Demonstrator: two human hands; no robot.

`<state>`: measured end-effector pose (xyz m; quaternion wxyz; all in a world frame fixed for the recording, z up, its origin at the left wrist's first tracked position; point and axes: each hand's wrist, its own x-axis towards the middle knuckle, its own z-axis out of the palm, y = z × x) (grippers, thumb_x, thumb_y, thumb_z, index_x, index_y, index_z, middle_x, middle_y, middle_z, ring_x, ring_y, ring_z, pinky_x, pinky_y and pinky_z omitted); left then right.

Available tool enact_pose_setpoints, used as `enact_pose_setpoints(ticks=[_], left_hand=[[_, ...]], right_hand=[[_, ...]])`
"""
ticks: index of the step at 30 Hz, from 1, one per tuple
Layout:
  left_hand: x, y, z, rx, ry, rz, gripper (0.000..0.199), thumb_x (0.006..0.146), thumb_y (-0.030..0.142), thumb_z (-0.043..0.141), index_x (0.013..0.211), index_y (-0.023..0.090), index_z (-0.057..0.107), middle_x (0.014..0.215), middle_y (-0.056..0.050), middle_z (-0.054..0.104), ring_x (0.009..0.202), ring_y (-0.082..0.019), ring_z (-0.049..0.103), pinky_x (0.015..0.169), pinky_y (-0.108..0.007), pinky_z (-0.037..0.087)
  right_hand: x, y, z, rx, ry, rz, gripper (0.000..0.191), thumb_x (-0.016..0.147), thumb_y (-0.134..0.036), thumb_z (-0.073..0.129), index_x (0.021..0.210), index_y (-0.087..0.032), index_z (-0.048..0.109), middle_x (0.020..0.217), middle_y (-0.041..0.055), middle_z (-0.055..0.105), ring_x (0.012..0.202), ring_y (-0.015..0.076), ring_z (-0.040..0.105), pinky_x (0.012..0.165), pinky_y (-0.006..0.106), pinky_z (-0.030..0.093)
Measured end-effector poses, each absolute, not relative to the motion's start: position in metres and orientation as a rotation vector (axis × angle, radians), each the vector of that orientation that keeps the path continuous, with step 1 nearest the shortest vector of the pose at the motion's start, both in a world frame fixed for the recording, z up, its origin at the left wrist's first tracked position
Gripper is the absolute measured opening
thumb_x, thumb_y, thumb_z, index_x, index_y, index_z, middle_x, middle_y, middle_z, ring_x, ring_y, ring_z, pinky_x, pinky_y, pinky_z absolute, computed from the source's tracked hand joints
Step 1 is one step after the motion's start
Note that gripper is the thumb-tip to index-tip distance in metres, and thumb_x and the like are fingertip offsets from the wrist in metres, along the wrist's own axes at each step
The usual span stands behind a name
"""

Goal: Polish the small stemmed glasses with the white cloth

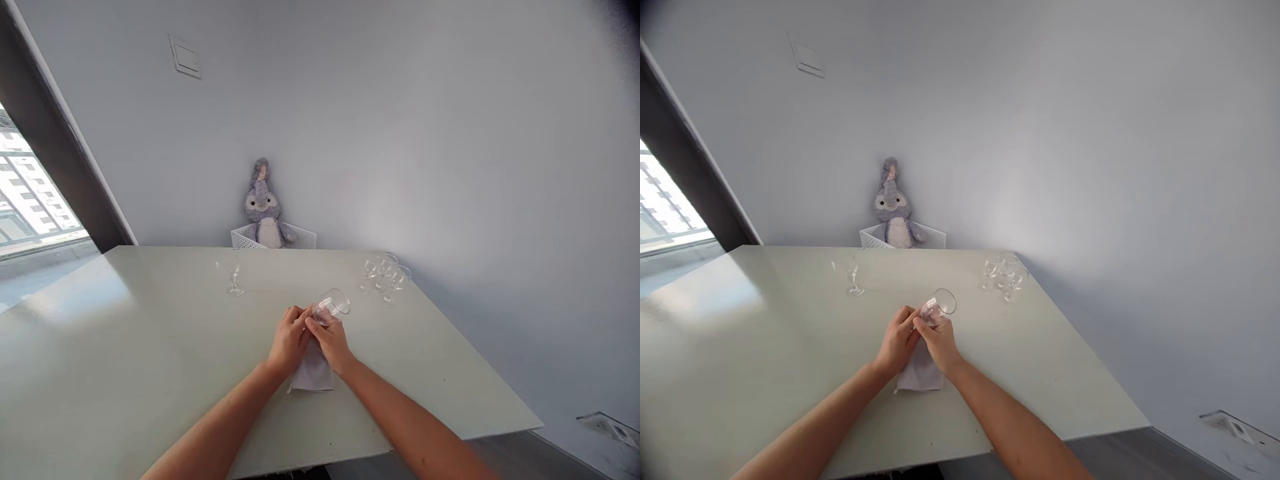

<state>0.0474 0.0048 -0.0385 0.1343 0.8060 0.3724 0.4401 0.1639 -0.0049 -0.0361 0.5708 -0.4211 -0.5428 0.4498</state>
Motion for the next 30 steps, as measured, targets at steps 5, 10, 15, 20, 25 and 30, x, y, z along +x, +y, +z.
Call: enact_pose_setpoints(ticks=[5,10,15,20,25,30], left_hand=[[0.035,0.019,-0.039,1.985,1.215,1.394,0.046,0.081,0.033,0.050,0.125,0.027,0.042,0.099,-0.006,0.049,0.093,-0.018,0.050,0.082,-0.036,0.042],[0.015,0.041,-0.042,1.134,1.281,1.565,0.045,0.077,0.033,0.053,0.120,0.025,0.043,0.086,-0.002,0.052,0.080,-0.014,0.054,0.077,-0.031,0.045],[0.004,0.052,-0.049,0.708,1.166,1.636,0.047,0.073,0.023,0.057,0.117,0.025,0.039,0.083,0.000,0.051,0.074,-0.010,0.055,0.081,-0.032,0.047],[-0.007,0.061,-0.050,0.526,1.021,1.677,0.044,0.073,0.014,0.055,0.112,0.024,0.038,0.079,0.001,0.053,0.069,-0.009,0.059,0.081,-0.033,0.048],[-0.022,0.072,-0.049,0.417,0.943,1.706,0.046,0.078,0.015,0.051,0.117,0.027,0.031,0.081,-0.001,0.058,0.070,-0.011,0.062,0.080,-0.033,0.050],[-0.038,0.080,-0.048,0.312,0.839,1.747,0.047,0.085,0.030,0.044,0.126,0.032,0.021,0.094,-0.007,0.059,0.080,-0.014,0.064,0.077,-0.033,0.052]], right_hand=[[0.217,0.028,-0.038,-1.341,-1.104,0.866,0.040,0.071,-0.048,0.057,0.093,-0.015,0.057,0.065,0.0012,0.061,0.051,0.0128,0.052,0.045,0.022,0.037],[0.289,0.058,-0.048,-1.678,-1.029,0.558,0.029,0.070,-0.040,0.054,0.086,-0.016,0.058,0.075,0.0037,0.065,0.055,0.0138,0.060,0.050,0.023,0.041],[0.313,0.065,-0.058,-1.717,-0.968,0.580,0.028,0.071,-0.038,0.051,0.086,-0.015,0.057,0.080,0.0056,0.066,0.053,0.0138,0.062,0.046,0.022,0.042],[0.319,0.071,-0.061,-1.746,-0.929,0.606,0.028,0.072,-0.034,0.050,0.092,-0.014,0.055,0.091,0.0082,0.065,0.057,0.0130,0.064,0.044,0.020,0.045],[0.327,0.067,-0.054,-1.833,-0.944,0.632,0.031,0.073,-0.025,0.048,0.102,-0.015,0.053,0.093,0.0083,0.064,0.063,0.0130,0.064,0.048,0.020,0.046],[0.347,0.046,-0.029,-2.236,-1.068,0.484,0.014,0.062,-0.016,0.055,0.073,-0.018,0.063,0.070,0.0078,0.064,0.069,0.0216,0.063,0.055,0.027,0.043]])
